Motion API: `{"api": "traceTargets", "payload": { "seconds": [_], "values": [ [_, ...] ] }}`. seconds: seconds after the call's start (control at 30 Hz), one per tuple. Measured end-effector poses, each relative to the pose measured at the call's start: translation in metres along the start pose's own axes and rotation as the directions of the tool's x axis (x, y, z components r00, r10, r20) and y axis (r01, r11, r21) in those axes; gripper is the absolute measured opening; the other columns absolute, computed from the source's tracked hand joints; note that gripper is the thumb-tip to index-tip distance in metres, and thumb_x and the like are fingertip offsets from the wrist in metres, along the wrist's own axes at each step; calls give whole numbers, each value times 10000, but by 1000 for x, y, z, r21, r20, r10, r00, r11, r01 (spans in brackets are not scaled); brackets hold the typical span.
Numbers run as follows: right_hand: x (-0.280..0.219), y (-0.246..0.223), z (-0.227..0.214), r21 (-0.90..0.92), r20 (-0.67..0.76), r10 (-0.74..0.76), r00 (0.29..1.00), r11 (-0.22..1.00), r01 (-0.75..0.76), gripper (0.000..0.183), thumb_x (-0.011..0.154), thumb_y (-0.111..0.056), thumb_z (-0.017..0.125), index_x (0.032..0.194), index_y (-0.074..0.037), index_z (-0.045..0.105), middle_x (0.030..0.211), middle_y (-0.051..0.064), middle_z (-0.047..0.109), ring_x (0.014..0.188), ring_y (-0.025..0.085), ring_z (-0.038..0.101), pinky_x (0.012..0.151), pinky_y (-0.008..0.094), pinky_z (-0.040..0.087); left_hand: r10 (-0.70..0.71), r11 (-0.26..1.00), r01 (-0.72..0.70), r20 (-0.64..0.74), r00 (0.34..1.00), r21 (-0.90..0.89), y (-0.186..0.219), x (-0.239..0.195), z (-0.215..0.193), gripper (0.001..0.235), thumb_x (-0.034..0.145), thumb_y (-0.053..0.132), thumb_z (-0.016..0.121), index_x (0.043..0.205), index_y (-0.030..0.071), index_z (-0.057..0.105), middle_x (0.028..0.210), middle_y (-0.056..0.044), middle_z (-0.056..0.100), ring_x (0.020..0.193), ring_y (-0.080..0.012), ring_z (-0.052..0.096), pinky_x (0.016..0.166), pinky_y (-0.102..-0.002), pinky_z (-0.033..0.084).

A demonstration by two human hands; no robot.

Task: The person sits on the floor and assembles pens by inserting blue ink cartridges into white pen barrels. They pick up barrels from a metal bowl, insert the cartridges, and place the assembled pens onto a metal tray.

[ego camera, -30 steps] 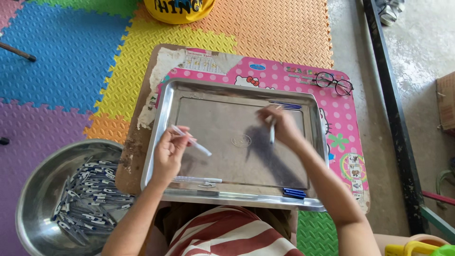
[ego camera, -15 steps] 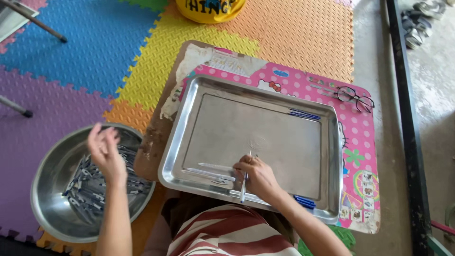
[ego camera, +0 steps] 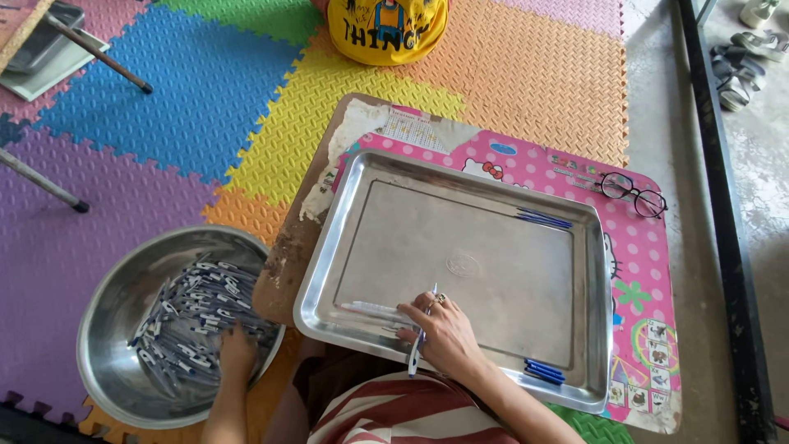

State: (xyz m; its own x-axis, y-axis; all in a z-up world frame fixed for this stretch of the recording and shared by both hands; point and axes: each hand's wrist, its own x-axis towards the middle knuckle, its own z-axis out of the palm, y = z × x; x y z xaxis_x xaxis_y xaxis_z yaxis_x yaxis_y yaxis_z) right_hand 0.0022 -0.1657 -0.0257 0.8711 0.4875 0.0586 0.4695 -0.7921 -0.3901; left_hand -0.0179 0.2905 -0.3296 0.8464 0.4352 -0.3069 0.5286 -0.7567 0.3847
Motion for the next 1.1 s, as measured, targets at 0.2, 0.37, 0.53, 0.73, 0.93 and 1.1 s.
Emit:
{"api": "traceTargets", "payload": {
  "seconds": [0.2,0.37,0.53,0.73,0.93,1.1],
  "values": [
    [-5,-4,-1,-34,-134,-76,988,997,72,528,946,-426,722,1408,-176,671,1145,120,629,987,412,650,826,476,554,160,985,-153,-108,981,75,-13,-2,1,374,975,223,634,1257,-21,649,1249,-318,627,1236,-504,658,1039,-588,565],
    [-4,-3,5,-5,-86,-47,995,999,46,475,982,-348,718,1398,-122,684,1183,139,618,999,406,638,851,461,554,171,982,-158,-137,976,102,-22,-4,12,392,952,218,665,1283,7,649,1232,-270,568,1186,-514,639,956,-600,595],
    [-1,-8,7,18,3,46,999,999,-46,428,1024,-328,679,1397,-118,697,1191,147,601,1051,359,636,854,435,572,44,997,-43,-13,999,69,-23,5,16,447,995,177,674,1416,36,618,1357,-267,513,1263,-563,588,957,-633,586],
    [7,-12,12,37,-31,16,999,999,-15,423,1011,-274,702,1387,-80,691,1194,158,608,1073,386,651,841,466,596,47,997,-47,1,999,60,-24,4,14,469,1005,148,674,1458,53,599,1368,-270,510,1265,-564,596,985,-618,579],
    [10,-9,6,-19,61,16,998,1000,-15,409,999,-283,689,1393,-176,690,1220,115,609,1119,389,636,872,466,533,22,999,-22,8,1000,39,-25,2,11,454,1004,193,680,1445,104,621,1376,-261,531,1240,-565,619,983,-634,571],
    [13,-14,-2,12,92,46,995,999,-47,455,989,-304,704,1422,-168,673,1246,137,616,1141,367,639,892,460,528,70,996,-68,-28,997,49,-25,-1,11,480,994,179,684,1458,85,607,1351,-289,546,1224,-592,623,1002,-638,561]
  ]
}}
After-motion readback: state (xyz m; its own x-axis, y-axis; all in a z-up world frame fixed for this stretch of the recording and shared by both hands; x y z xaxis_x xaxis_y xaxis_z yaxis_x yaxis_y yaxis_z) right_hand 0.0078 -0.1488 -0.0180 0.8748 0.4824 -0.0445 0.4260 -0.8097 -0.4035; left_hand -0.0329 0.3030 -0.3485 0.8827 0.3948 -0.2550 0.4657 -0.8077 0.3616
